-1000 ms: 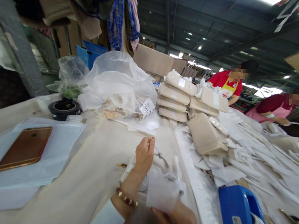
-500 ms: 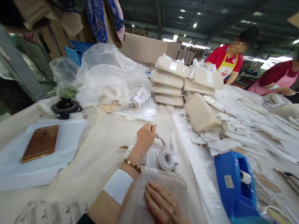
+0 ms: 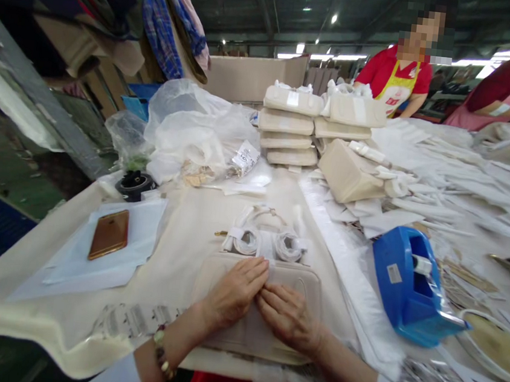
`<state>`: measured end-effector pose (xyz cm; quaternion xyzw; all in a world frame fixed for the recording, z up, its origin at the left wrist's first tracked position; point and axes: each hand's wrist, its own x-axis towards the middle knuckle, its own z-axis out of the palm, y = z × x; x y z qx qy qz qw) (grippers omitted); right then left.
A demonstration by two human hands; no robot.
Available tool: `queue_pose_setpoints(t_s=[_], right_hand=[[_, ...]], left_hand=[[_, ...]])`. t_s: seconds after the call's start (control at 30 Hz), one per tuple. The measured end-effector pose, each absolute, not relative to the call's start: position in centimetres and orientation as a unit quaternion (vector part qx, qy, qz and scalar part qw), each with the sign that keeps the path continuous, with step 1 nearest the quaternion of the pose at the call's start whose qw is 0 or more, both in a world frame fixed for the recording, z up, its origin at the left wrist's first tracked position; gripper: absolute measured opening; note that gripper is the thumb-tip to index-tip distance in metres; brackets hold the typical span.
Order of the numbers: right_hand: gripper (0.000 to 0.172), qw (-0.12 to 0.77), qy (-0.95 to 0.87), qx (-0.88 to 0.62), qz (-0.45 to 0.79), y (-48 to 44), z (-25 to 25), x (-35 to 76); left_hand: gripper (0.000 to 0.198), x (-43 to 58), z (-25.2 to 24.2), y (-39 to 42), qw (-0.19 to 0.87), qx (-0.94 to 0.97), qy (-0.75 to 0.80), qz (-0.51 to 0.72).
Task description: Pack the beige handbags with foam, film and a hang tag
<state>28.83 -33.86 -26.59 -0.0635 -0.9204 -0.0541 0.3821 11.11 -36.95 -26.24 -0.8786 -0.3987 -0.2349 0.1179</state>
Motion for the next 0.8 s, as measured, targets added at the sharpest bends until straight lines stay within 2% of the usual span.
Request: queue_pose_setpoints(t_s=[0.33,0.53,0.63,0.73,0.8], right_hand=[[0.035,0.352,-0.933,-0.024,-0.069,-34.1,-27.0,29.0],[0.033,0.297,-0.952,-0.033,-0.066,-34.6,-26.2,28.7],[0.028,0.282,-0.957,-0.063,-0.035,-36.5,-26.1,29.7],[0.030,0.272,-0.958,-0.089,0.012,-39.6,-26.6,32.4],[0.030,0.281,-0.956,-0.087,-0.015,-41.4,-27.3,34.6]], left_hand=[[0.033,11.2,-26.2,-37.0,0.157,-0.870,-0.393,-0.254],[0.035,11.0,-26.3,-37.2,0.142,-0.881,-0.401,-0.208],[0.035,10.8,-26.3,-37.6,0.157,-0.890,-0.393,-0.173],[0.035,10.7,-26.3,-38.0,0.166,-0.885,-0.406,-0.155],[0.035,10.8,-26.4,-38.1,0.169,-0.885,-0.405,-0.154]])
